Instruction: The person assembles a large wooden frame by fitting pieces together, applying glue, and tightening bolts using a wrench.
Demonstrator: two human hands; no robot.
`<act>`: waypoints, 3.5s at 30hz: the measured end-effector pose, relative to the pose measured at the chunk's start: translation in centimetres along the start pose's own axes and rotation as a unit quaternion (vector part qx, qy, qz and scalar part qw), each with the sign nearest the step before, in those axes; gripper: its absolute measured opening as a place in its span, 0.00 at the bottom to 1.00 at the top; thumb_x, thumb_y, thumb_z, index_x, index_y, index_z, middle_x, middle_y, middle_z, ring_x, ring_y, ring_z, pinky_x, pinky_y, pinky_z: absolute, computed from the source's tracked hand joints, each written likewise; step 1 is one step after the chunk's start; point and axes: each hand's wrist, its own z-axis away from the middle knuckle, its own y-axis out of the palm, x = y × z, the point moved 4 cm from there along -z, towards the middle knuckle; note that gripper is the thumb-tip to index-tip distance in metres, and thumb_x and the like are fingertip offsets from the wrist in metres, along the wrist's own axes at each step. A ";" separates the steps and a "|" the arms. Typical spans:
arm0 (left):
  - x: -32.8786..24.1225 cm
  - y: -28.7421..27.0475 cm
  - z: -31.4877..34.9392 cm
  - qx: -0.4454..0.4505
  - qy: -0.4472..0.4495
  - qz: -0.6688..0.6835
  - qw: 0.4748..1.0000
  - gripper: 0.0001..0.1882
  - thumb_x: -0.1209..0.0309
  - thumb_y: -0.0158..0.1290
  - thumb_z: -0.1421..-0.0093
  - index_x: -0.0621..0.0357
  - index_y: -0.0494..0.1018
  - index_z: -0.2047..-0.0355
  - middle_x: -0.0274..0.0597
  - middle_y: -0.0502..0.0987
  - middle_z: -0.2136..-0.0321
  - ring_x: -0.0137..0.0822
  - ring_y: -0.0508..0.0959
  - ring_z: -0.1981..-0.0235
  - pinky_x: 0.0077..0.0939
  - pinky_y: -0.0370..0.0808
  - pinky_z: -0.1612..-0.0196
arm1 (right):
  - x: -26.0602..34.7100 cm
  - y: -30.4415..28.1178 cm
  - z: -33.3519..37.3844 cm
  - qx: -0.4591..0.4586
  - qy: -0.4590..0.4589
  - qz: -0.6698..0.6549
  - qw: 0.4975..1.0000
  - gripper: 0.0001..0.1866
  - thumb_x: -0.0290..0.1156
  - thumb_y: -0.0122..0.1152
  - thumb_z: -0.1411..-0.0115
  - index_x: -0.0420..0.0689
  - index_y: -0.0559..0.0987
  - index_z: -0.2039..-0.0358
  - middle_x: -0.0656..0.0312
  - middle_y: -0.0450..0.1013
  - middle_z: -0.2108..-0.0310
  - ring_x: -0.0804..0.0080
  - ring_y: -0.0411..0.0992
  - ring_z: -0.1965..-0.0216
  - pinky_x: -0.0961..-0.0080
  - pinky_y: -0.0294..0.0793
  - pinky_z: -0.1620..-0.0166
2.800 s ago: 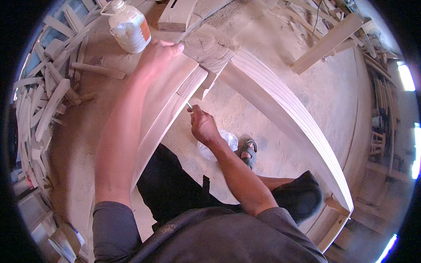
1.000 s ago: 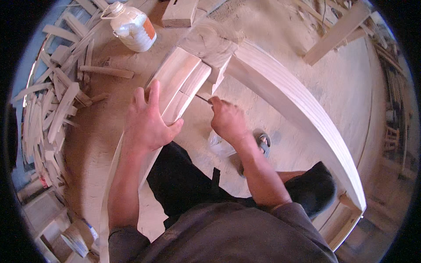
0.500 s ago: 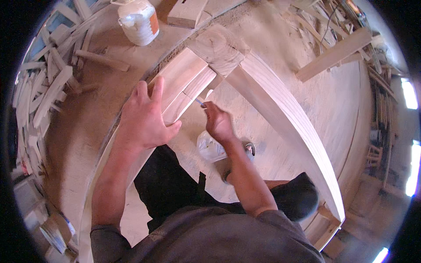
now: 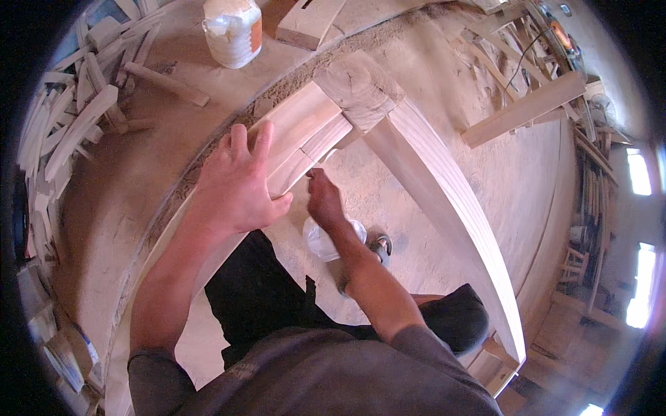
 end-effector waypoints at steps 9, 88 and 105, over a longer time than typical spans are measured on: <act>1.1 -0.7 1.0 0.036 -0.028 -0.014 0.999 0.52 0.58 0.67 0.56 0.64 0.53 0.36 0.61 0.64 0.52 0.59 0.72 0.50 0.49 0.74 0.49 | 9.0 -5.4 2.9 0.078 0.056 0.092 0.991 0.08 0.24 0.52 0.39 0.40 0.73 0.59 0.45 0.77 0.70 0.44 0.77 0.66 0.53 0.75 0.64; -6.7 14.7 2.9 -0.128 -0.047 0.492 0.860 0.32 0.53 0.38 0.29 0.63 0.57 0.33 0.55 0.42 0.29 0.43 0.45 0.27 0.39 0.46 0.29 | 5.9 -4.8 1.4 0.056 -0.013 0.042 0.997 0.10 0.30 0.56 0.43 0.38 0.76 0.63 0.46 0.79 0.67 0.48 0.79 0.66 0.57 0.79 0.63; -5.6 16.7 3.3 -0.108 -0.026 0.466 0.878 0.29 0.55 0.41 0.29 0.53 0.58 0.32 0.57 0.34 0.28 0.52 0.34 0.26 0.48 0.34 0.29 | 2.6 -3.3 0.3 0.025 -0.066 -0.160 0.985 0.14 0.36 0.62 0.46 0.39 0.77 0.64 0.52 0.75 0.72 0.55 0.74 0.72 0.65 0.73 0.66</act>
